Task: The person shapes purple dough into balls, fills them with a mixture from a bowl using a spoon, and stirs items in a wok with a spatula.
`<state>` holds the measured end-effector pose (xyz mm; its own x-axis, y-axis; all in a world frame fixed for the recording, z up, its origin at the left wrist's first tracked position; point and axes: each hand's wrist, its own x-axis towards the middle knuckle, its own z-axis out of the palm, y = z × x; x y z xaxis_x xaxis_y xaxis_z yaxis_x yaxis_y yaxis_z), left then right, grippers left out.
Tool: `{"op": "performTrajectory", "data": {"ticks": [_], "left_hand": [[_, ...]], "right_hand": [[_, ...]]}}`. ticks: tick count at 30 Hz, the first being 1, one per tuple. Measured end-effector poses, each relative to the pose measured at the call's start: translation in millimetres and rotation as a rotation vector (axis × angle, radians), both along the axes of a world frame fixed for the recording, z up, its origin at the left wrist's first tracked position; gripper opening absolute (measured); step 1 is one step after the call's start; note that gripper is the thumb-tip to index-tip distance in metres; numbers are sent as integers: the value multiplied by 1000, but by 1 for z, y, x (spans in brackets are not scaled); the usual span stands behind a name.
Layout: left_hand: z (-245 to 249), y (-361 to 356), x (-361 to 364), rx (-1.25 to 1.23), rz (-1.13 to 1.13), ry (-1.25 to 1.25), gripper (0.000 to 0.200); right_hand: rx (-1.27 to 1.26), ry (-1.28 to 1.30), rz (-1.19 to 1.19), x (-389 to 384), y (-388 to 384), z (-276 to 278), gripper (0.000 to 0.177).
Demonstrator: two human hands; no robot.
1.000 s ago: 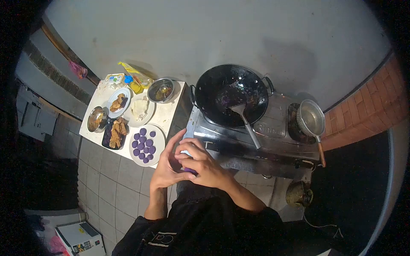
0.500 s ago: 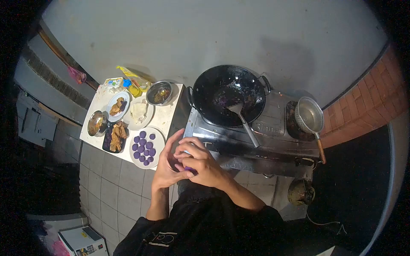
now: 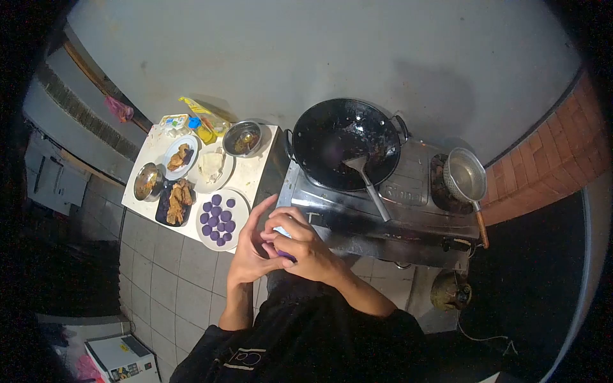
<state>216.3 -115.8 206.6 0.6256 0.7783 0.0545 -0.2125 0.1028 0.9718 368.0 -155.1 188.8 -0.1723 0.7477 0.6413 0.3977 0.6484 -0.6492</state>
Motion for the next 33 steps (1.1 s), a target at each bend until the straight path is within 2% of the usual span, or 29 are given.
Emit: {"op": "performTrajectory", "data": {"ticks": [6,9,12,15,20,25,27,30,33], "left_hand": [[0,2,-6,-10,13,55,118],[6,-4,1,-33,-6,49,119],[0,-1,-1,66,-39,48,119],[9,-6,3,-54,7,54,120],[4,-1,-1,29,-19,55,121],[5,-5,3,14,-29,9,120],[-2,-5,4,-50,-20,-95,120],[3,-6,-3,-31,3,81,120],[3,-6,-3,-33,23,4,117]], "right_hand": [[-31,-28,9,5,-5,23,37],[-9,-43,57,7,-4,14,39],[33,-3,21,4,-3,1,40],[-12,-45,-7,4,-7,8,38],[-18,-65,32,9,-9,27,30],[37,-5,43,8,-8,15,25],[47,-5,2,4,-8,10,28],[15,-11,-23,3,-11,18,31],[-32,2,8,4,-14,26,31]]}}
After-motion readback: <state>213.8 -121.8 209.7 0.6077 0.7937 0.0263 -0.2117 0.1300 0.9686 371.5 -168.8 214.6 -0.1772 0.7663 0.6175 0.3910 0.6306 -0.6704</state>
